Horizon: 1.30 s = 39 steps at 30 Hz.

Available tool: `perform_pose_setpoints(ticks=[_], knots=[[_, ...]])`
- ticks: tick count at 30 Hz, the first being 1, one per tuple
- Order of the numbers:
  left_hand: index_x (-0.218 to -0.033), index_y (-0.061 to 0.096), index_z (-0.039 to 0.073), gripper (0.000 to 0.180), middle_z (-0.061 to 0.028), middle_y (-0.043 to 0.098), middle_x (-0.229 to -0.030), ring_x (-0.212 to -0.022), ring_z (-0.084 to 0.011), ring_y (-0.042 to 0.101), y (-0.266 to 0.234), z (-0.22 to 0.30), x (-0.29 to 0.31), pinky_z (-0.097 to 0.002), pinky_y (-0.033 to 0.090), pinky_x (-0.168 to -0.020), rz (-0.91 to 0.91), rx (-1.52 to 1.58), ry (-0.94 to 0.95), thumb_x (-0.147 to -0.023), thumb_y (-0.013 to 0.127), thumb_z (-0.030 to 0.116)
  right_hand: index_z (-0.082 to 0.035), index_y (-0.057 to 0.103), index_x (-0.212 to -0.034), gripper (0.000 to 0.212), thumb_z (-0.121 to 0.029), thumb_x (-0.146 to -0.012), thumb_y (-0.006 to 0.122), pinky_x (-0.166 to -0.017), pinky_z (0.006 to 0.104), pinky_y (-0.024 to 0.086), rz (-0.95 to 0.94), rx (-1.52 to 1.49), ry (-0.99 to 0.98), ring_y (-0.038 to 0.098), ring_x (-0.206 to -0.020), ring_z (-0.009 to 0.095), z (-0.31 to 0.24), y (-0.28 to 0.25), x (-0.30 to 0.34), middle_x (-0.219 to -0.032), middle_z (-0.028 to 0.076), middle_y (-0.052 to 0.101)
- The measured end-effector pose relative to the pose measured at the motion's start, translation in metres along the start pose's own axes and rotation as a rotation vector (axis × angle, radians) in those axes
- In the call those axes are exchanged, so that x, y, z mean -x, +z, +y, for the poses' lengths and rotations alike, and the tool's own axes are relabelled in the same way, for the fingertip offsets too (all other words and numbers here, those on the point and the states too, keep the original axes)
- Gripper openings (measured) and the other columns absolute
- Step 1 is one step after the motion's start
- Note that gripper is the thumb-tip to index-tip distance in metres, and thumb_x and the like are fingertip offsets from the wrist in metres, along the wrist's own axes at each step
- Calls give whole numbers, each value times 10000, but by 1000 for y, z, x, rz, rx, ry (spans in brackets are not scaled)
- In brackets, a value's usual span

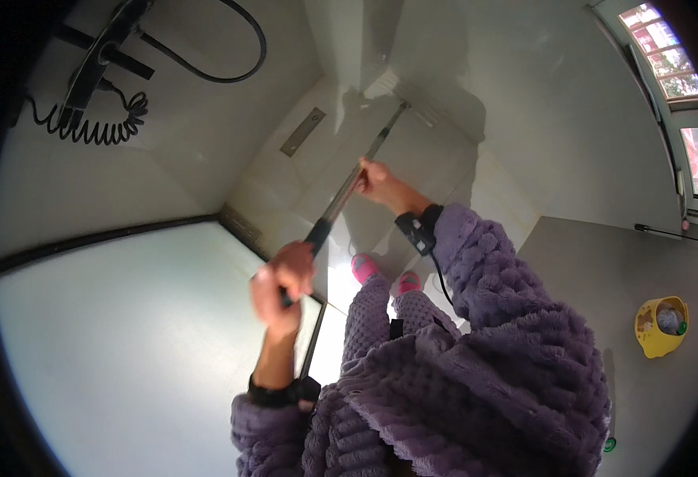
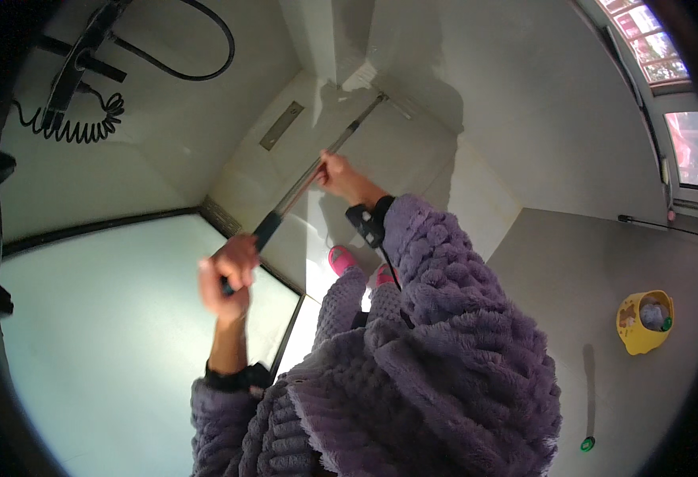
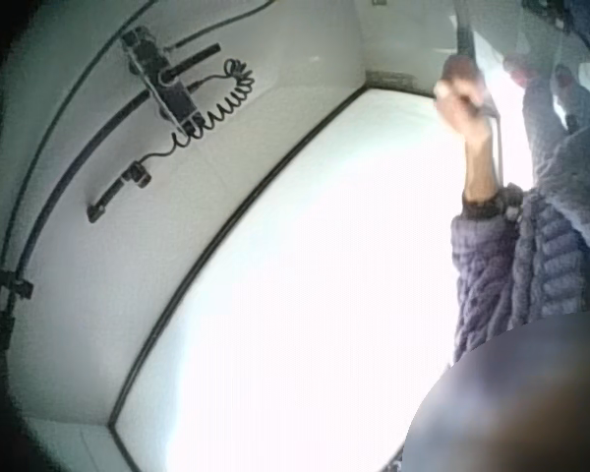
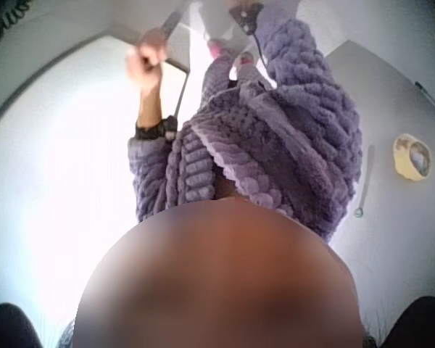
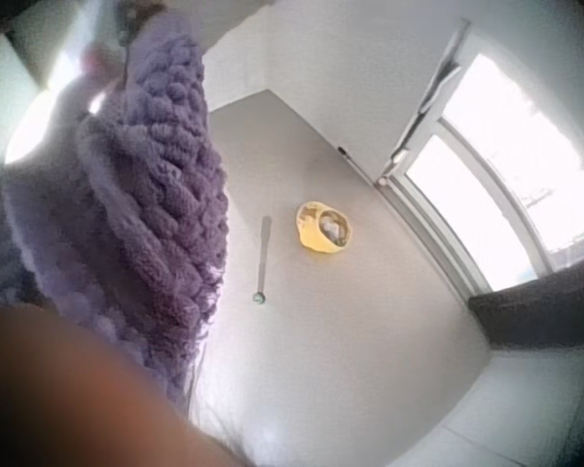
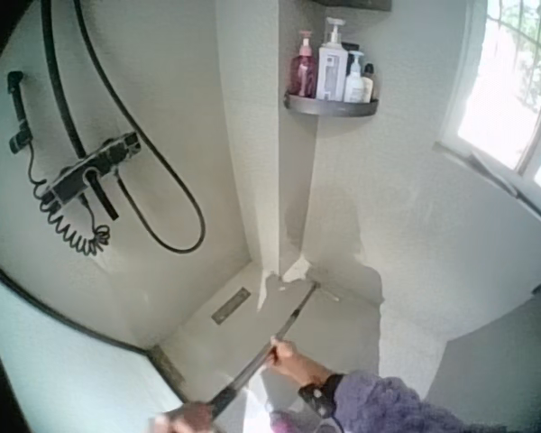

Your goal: The person cleans a bathroom by first spraying the shower walls and floor with a handheld shower head, then using a squeegee to wipe water from the walls and floor. The person handles the shower head and squeegee to remove water from the surfaces.

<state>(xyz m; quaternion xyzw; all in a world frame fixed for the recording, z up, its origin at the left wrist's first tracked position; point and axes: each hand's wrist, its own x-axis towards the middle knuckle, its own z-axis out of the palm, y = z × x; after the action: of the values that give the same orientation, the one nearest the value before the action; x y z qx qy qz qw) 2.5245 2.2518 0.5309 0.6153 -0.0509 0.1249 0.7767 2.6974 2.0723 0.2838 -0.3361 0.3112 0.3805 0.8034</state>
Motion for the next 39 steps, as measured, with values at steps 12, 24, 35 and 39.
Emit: perform_pose_setpoints(ticks=[12, 24, 35, 39], knots=[[-473, 306, 158, 606, 7, 387, -439, -486, -188, 375, -32, 114, 17, -364, 359, -700, 34, -75, 54, -989, 108, 407, -92, 570, -746, 308, -356, -905, 556, -497, 230, 394, -198, 91, 96, 488, -552, 83, 50, 68, 66, -680, 15, 558], [-546, 390, 58, 441, -71, 452, -537, -557, -229, 470, 13, -51, -21, -419, 431, -720, -143, -53, 13, -950, 280, 197, -78, 530, -790, 237, -281, -907, 563, -489, 232, 377, 16, -15, -80, 456, -565, 126, -53, -47, -43, -733, 75, 586], [-475, 300, 166, 568, 12, 388, -456, -472, -173, 352, -46, 144, 28, -347, 324, -620, -4, -118, 4, -987, 166, 373, -101, 569, -740, 292, -351, -889, 585, -512, 250, 425, -325, 91, 329, 490, -566, 88, 98, 81, 66, -636, -12, 534], [-472, 301, 166, 593, 19, 389, -450, -467, -166, 358, -46, 150, 40, -349, 325, -620, -15, -175, 42, -980, 164, 437, -98, 573, -739, 293, -347, -894, 581, -498, 254, 415, -356, 82, 220, 485, -552, 78, 92, 80, 84, -633, -18, 531]])
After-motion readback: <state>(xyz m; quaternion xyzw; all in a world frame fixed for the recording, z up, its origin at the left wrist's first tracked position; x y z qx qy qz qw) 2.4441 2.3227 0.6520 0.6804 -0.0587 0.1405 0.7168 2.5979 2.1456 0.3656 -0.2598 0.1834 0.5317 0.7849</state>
